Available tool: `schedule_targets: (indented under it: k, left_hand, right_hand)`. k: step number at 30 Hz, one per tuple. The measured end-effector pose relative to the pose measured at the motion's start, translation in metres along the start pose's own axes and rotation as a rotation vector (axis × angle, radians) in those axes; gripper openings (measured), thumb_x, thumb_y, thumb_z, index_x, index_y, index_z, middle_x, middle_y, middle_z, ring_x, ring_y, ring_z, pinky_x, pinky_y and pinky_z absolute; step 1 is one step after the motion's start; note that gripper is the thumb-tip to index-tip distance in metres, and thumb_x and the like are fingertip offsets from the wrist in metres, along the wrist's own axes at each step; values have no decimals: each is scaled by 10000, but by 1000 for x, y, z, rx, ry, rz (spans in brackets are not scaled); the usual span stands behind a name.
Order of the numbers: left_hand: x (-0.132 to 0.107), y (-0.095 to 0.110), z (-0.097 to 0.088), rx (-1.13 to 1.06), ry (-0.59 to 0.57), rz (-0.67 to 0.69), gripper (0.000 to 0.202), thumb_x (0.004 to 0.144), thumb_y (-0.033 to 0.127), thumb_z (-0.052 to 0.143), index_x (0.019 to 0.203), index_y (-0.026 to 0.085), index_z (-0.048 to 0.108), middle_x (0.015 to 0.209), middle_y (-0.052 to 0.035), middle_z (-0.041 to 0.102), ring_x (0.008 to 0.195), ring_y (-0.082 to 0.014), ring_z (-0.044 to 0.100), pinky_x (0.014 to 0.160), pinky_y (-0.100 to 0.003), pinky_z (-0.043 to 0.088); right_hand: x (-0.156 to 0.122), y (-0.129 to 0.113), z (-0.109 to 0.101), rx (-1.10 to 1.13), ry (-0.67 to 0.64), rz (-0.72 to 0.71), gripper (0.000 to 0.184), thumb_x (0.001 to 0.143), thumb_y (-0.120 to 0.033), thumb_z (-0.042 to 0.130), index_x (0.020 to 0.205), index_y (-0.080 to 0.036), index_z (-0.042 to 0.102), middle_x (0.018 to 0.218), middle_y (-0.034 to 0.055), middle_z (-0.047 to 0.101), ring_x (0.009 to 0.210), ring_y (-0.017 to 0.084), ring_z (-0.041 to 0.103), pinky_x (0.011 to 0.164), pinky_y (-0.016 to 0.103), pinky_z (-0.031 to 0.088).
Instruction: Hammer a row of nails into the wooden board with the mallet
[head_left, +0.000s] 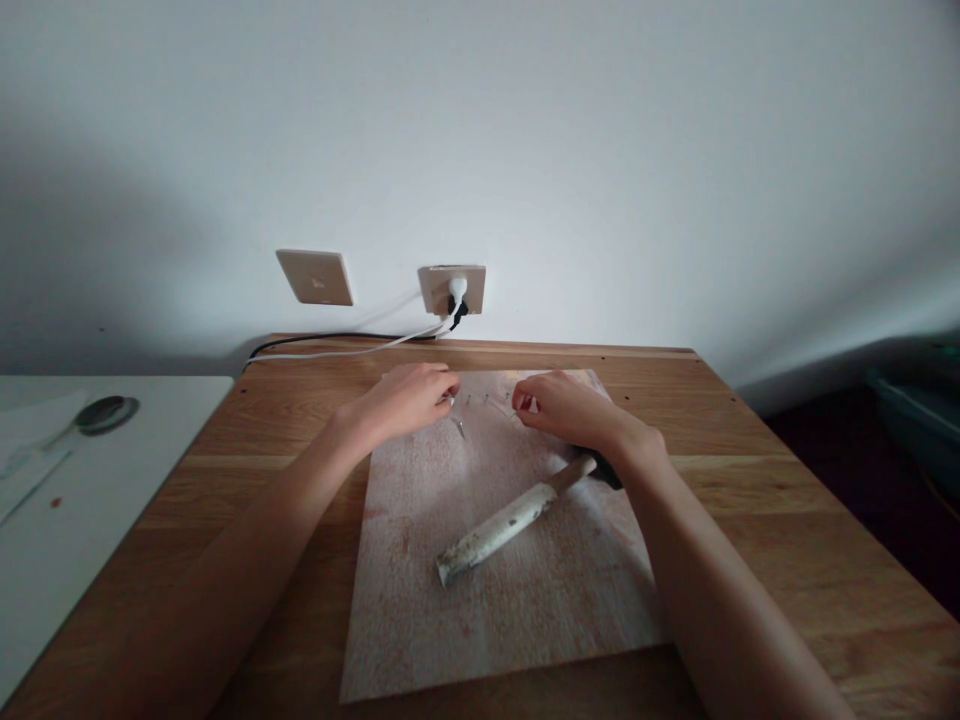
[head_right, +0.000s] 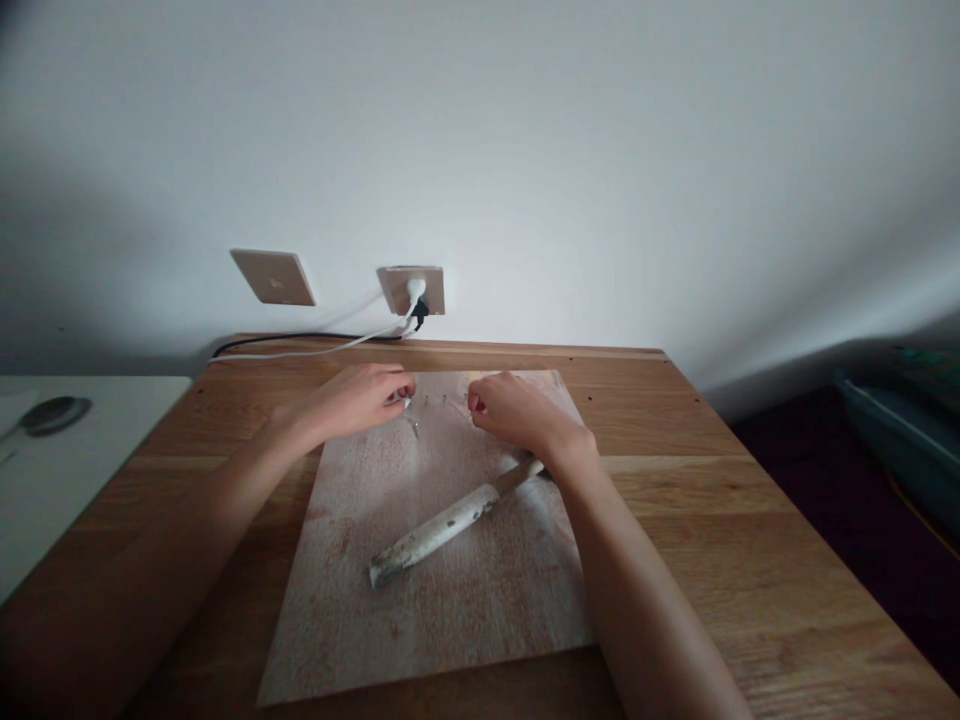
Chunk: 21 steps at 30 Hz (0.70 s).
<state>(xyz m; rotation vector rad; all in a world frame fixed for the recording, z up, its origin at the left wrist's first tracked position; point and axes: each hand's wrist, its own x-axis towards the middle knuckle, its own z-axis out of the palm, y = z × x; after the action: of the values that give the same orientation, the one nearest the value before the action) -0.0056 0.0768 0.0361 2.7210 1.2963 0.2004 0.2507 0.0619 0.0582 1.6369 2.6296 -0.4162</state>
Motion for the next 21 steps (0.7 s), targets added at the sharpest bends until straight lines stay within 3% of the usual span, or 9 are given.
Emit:
schedule_targets:
  k: [14,21]
  left_hand:
    - [1,-1,4,23,-5,11,180,958,149,559,1024,191,721,1050,-79,751,945,-240,720,775,-307,501]
    - [1,2,2,97,-6,-14,147,964,173,556,965,176,703,996,-78,751,892,-238,719,728,-307,492]
  right_hand:
    - [-3,-7,-7,4,-67,-37,148,888,-182,715,970,-235,827,992,33,831,924,203,754,791,248,519]
    - [-1,2,-10,-101,16,163,233,1021,-247,580,1087,-189,796,1109,122,812,1076,264,743,918,311,520]
